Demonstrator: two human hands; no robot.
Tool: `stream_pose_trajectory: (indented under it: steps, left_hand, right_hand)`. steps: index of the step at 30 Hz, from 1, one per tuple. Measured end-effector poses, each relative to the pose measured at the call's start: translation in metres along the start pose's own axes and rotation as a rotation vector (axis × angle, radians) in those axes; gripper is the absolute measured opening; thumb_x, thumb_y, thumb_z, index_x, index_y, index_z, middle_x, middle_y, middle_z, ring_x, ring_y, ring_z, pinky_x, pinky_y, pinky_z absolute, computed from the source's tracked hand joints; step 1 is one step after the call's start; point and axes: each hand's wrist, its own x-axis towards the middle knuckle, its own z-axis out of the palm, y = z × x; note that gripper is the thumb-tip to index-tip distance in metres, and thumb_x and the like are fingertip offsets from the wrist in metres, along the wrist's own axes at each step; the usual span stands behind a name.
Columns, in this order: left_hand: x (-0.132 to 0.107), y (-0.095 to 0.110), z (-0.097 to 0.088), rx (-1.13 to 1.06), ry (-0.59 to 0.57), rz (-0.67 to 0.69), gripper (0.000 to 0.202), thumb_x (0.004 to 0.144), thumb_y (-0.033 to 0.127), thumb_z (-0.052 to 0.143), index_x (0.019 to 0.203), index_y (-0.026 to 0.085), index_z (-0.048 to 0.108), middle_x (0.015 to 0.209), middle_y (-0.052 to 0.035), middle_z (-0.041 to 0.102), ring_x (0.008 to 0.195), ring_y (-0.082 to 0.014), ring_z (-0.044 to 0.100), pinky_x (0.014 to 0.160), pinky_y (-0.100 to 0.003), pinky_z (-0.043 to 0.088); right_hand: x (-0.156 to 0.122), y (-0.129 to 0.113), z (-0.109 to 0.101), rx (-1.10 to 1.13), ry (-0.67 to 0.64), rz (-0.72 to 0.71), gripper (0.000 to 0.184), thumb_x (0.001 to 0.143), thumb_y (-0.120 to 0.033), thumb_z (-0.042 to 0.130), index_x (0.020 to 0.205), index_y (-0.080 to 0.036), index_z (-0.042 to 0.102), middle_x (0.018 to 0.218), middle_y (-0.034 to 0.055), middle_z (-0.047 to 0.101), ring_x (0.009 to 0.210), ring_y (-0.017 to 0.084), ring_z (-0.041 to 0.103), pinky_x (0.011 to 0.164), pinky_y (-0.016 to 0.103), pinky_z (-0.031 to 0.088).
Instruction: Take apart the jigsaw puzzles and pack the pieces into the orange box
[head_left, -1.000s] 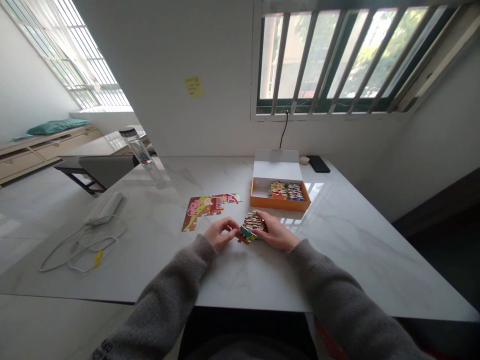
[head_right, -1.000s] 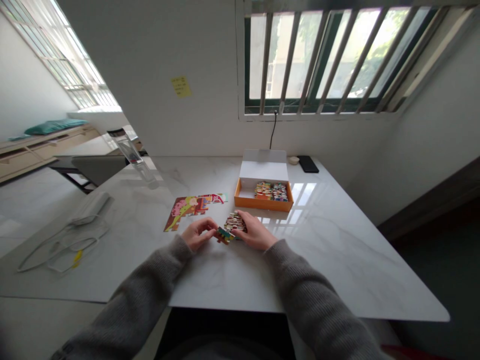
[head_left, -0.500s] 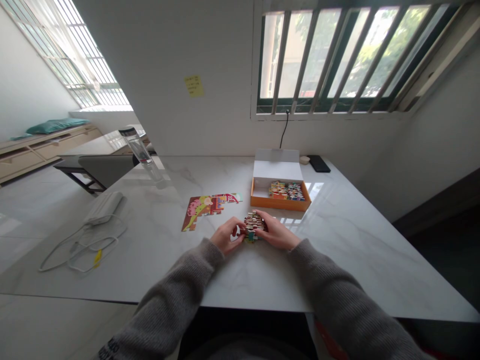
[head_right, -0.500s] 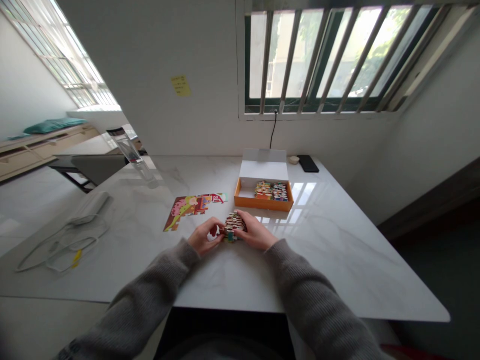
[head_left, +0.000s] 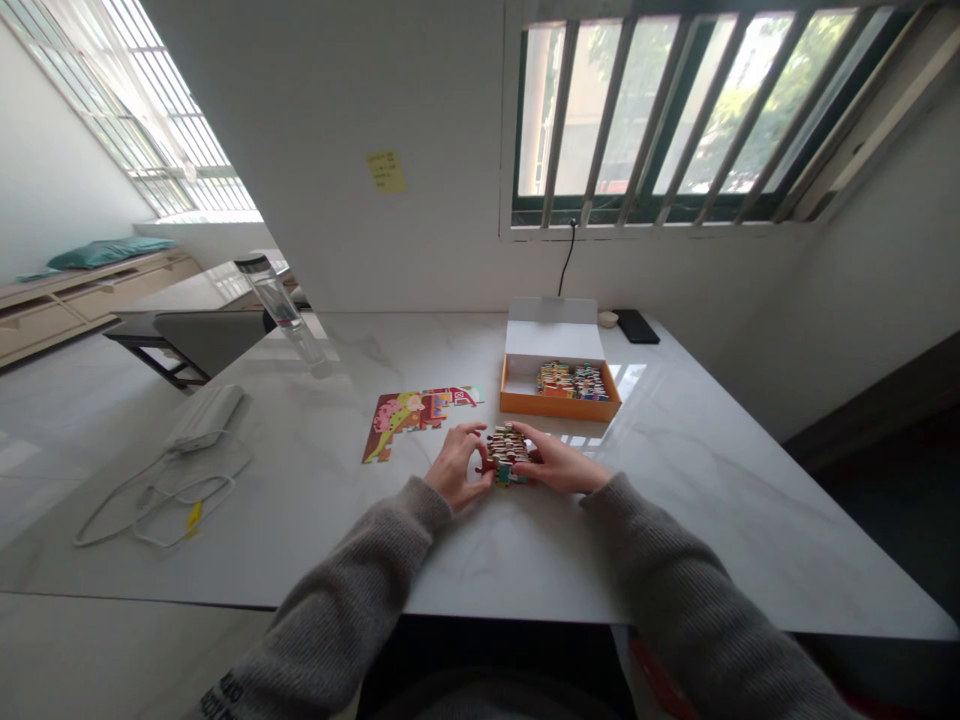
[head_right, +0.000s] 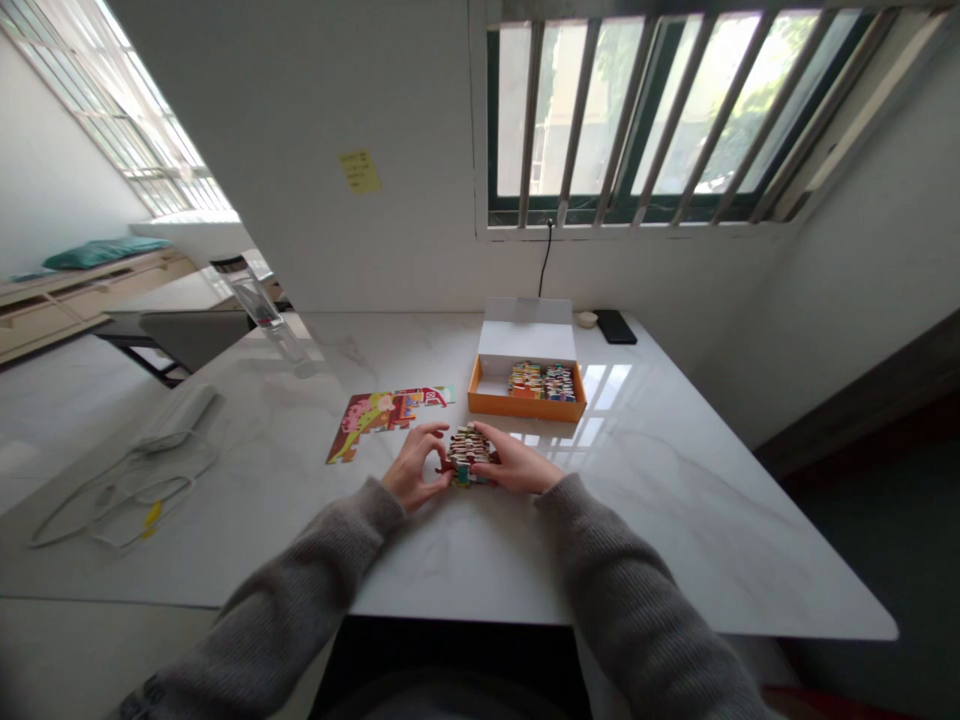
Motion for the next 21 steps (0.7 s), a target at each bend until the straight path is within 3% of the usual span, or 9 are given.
stream_pose_trajectory:
  steps: [2, 4, 7, 10, 13, 16, 21]
  left_hand:
    - [-0.001, -0.005, 0.004, -0.053, -0.007, 0.014, 0.042, 0.071, 0.013, 0.067, 0.107, 0.019, 0.048, 0.136, -0.0161, 0.047, 0.121, -0.0288, 0.052, 0.102, -0.049, 0.045]
    - [0.0, -0.009, 0.009, -0.118, -0.047, 0.006, 0.071, 0.07, 0.014, 0.07, 0.132, 0.017, 0.035, 0.14, -0.0198, 0.044, 0.127, -0.0303, 0.049, 0.104, -0.05, 0.045]
    - [0.002, -0.009, 0.013, -0.138, -0.141, -0.046, 0.099, 0.07, 0.018, 0.072, 0.149, 0.016, 0.012, 0.142, -0.0218, 0.043, 0.13, -0.0324, 0.048, 0.108, -0.05, 0.042]
    - [0.006, -0.002, 0.016, -0.066, -0.188, -0.072, 0.099, 0.073, 0.021, 0.069, 0.152, 0.017, 0.009, 0.14, -0.0205, 0.046, 0.127, -0.0339, 0.05, 0.107, -0.052, 0.042]
    - [0.008, 0.004, 0.019, -0.007, -0.195, -0.04, 0.098, 0.074, 0.022, 0.067, 0.152, 0.016, 0.009, 0.141, -0.0208, 0.043, 0.129, -0.0352, 0.047, 0.108, -0.052, 0.04]
    - [0.008, 0.005, 0.022, 0.027, -0.192, -0.05, 0.099, 0.073, 0.023, 0.066, 0.152, 0.015, 0.008, 0.143, -0.0212, 0.04, 0.131, -0.0362, 0.043, 0.109, -0.053, 0.038]
    - [0.008, 0.004, 0.02, 0.089, -0.211, -0.145, 0.096, 0.074, 0.027, 0.062, 0.152, 0.014, 0.008, 0.138, -0.0207, 0.044, 0.122, -0.0369, 0.047, 0.104, -0.056, 0.037]
  right_hand:
    - [-0.002, -0.002, -0.002, 0.017, -0.065, 0.019, 0.076, 0.084, -0.027, 0.062, 0.15, -0.021, 0.025, 0.113, 0.009, 0.068, 0.073, 0.015, 0.068, 0.056, 0.024, 0.057]
    - [-0.003, -0.003, -0.004, -0.021, -0.099, 0.014, 0.076, 0.085, -0.025, 0.058, 0.152, -0.019, 0.022, 0.115, 0.0103, 0.067, 0.076, 0.016, 0.068, 0.062, 0.027, 0.058]
    - [-0.003, -0.002, -0.005, -0.138, -0.069, -0.091, 0.076, 0.08, -0.016, 0.056, 0.15, -0.018, 0.027, 0.134, 0.0132, 0.056, 0.105, 0.022, 0.065, 0.089, 0.036, 0.056]
    - [-0.001, -0.002, 0.001, -0.261, -0.01, -0.163, 0.08, 0.073, -0.009, 0.053, 0.15, -0.017, 0.029, 0.147, 0.0139, 0.042, 0.133, 0.027, 0.046, 0.112, 0.043, 0.038]
    - [0.001, -0.004, 0.013, -0.354, 0.053, -0.134, 0.088, 0.072, -0.008, 0.049, 0.154, -0.016, 0.017, 0.149, 0.0166, 0.036, 0.139, 0.029, 0.035, 0.117, 0.048, 0.029]
    - [0.001, -0.008, 0.025, -0.444, 0.108, -0.076, 0.092, 0.073, -0.01, 0.049, 0.155, -0.014, 0.009, 0.145, 0.0192, 0.036, 0.137, 0.031, 0.035, 0.115, 0.05, 0.029]
    - [-0.001, -0.015, 0.027, -0.582, 0.14, 0.003, 0.087, 0.08, -0.023, 0.054, 0.156, -0.02, 0.012, 0.135, 0.0169, 0.045, 0.128, 0.035, 0.04, 0.111, 0.058, 0.027]
